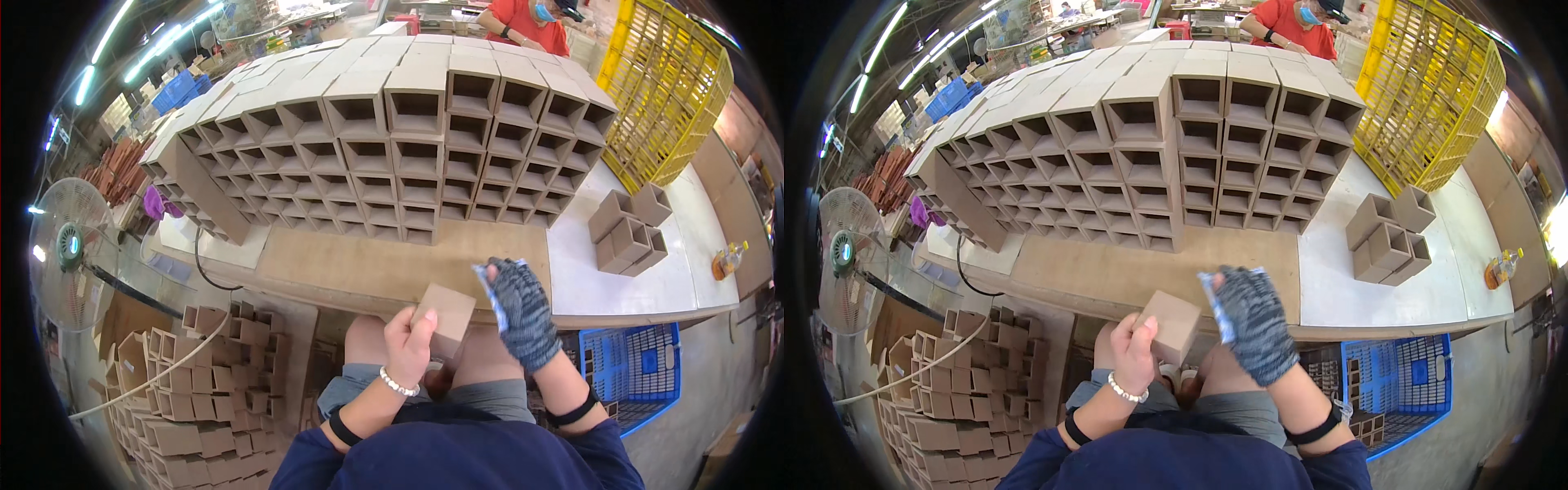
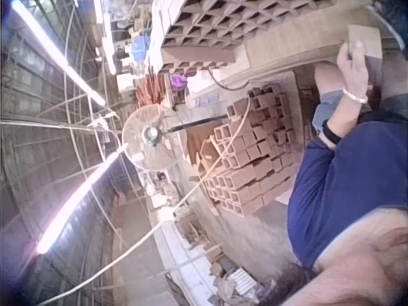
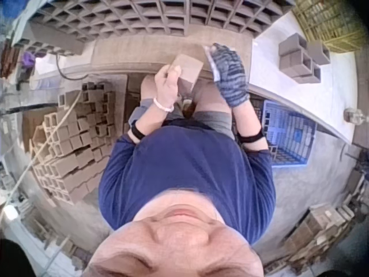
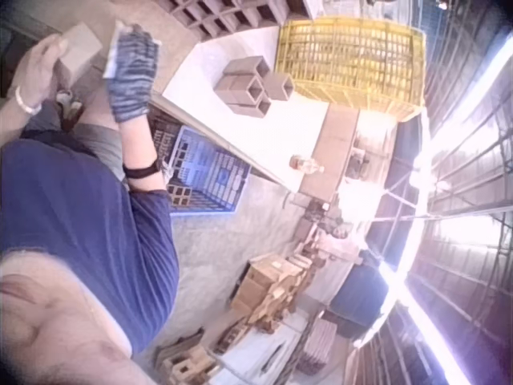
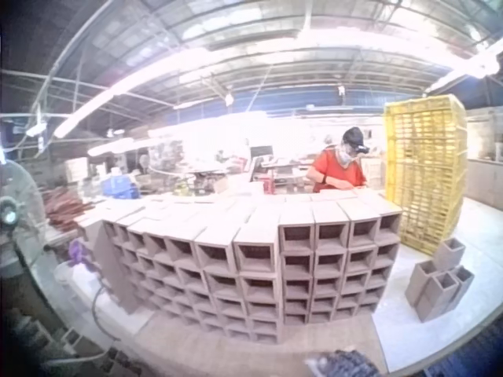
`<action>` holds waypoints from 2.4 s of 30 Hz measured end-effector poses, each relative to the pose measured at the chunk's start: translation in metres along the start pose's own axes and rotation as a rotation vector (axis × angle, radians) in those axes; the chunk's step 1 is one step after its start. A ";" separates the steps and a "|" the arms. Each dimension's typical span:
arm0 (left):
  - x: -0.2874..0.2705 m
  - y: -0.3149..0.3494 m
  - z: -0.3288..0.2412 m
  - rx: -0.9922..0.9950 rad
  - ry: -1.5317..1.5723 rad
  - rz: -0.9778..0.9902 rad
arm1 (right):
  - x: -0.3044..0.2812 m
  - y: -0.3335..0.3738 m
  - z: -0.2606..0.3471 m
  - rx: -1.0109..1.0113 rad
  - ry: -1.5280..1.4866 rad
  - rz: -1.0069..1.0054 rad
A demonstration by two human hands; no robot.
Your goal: Sanding the edges of small wooden boxes/blocks in a workshop.
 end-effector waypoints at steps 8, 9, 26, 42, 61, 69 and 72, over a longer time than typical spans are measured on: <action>0.002 0.004 -0.003 0.001 0.074 0.018 | 0.004 -0.007 -0.002 0.067 0.015 0.029; 0.003 0.006 -0.005 0.000 0.075 0.023 | 0.006 0.000 -0.014 0.061 0.201 0.093; 0.017 -0.003 0.019 -0.379 0.602 0.348 | 0.015 0.023 -0.036 0.307 -0.277 -0.127; 0.034 0.002 0.029 -0.599 0.806 0.497 | -0.020 -0.002 0.044 -0.084 -0.156 0.022; 0.016 0.007 0.018 -0.278 0.304 0.069 | -0.008 -0.003 -0.015 0.130 0.012 0.071; 0.008 0.001 0.018 -0.214 0.313 0.075 | -0.006 -0.006 0.042 -0.116 -0.081 0.066; 0.017 0.006 0.014 -0.248 0.349 0.036 | 0.000 0.007 -0.022 0.124 0.201 0.016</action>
Point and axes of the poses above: each hand's wrist, its own y-axis away from the middle knuckle, its own x-axis out of the palm, z = x × y, the point moved 7 cm from there along -y, towards the middle knuckle, and after that the axes turned 4 degrees about -x, right-handed, at the moved point
